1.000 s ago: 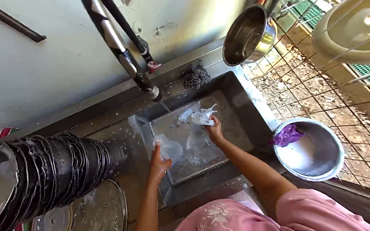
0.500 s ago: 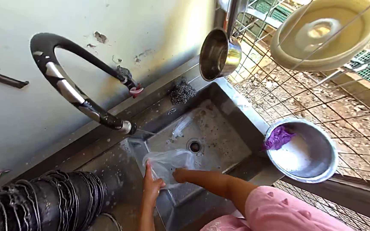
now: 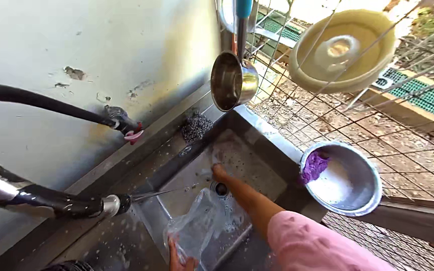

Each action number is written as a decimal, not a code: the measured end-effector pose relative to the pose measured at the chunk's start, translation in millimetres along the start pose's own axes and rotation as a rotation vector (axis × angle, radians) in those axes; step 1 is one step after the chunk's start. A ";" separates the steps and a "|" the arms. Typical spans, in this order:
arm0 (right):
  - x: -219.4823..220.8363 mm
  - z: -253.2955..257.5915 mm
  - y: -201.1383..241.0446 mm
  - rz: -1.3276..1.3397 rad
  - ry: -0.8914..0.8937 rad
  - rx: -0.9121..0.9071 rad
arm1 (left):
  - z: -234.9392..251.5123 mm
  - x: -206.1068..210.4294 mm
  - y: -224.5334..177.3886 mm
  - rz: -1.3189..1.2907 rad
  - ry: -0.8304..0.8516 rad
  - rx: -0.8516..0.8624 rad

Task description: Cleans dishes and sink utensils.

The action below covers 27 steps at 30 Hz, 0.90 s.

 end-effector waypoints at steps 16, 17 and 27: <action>-284.7 -97.7 -97.4 0.153 -0.781 0.404 | 27.2 27.6 -42.8 0.099 0.187 0.022; -288.3 -99.7 -98.6 0.184 -0.809 0.355 | 28.4 28.7 -43.7 0.093 0.198 0.022; -270.8 -130.3 -19.9 0.097 -0.686 0.059 | 31.8 33.7 -50.6 0.000 0.273 -0.007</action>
Point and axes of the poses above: each hand's wrist, its own z-axis towards the middle knuckle, its own x-axis out of the palm, y = z × x, the point moved 9 cm from there along z, towards the middle knuckle, and after that the axes turned 7 degrees about -y, right-handed, at the moved point
